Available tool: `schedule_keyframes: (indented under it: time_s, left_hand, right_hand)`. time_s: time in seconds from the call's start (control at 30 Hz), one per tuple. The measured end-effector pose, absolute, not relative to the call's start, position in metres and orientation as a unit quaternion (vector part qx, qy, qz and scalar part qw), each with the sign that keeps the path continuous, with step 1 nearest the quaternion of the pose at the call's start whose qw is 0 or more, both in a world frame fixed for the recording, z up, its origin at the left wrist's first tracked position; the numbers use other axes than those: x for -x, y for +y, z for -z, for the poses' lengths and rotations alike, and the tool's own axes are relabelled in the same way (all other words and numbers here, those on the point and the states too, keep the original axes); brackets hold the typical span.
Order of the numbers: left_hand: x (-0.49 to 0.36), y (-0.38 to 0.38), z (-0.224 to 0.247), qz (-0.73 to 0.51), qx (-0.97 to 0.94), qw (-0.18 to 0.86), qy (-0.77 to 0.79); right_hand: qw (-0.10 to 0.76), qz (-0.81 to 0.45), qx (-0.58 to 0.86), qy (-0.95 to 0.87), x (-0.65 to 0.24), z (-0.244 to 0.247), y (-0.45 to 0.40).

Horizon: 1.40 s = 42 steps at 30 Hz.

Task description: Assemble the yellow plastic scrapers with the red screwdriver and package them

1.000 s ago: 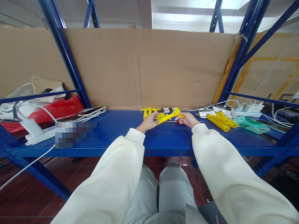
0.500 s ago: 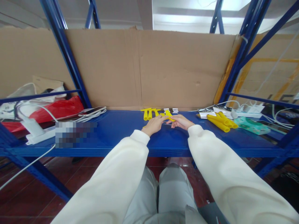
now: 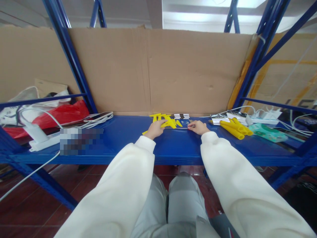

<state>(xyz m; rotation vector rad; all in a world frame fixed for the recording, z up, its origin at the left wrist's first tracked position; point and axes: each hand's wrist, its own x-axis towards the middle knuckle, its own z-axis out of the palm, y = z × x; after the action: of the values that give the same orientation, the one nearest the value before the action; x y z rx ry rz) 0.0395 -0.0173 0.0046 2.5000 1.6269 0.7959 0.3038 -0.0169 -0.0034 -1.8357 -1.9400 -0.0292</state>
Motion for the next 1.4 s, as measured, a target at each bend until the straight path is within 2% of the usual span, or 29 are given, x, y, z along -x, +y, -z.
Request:
schedule_keyframes:
  time_s: [0.17, 0.4, 0.67, 1.4]
  left_hand:
    - [-0.042, -0.017, -0.003, -0.268, -0.796, 0.052, 0.540]
    - [-0.040, -0.012, -0.001, -0.277, -0.798, 0.038, 0.533]
    - [-0.040, -0.011, 0.000, -0.282, -0.801, 0.037, 0.527]
    - [-0.041, -0.010, 0.002, -0.256, -0.826, 0.013, 0.502]
  right_hand:
    - [0.193, 0.023, 0.673, -0.714, -0.306, 0.000, -0.020]
    - [0.147, 0.029, 0.779, -0.609, -0.317, -0.005, -0.027]
    - [0.166, 0.050, 0.809, -0.562, -0.317, 0.002, -0.018]
    - [0.207, -0.008, 0.869, -0.450, -0.311, 0.004, 0.019]
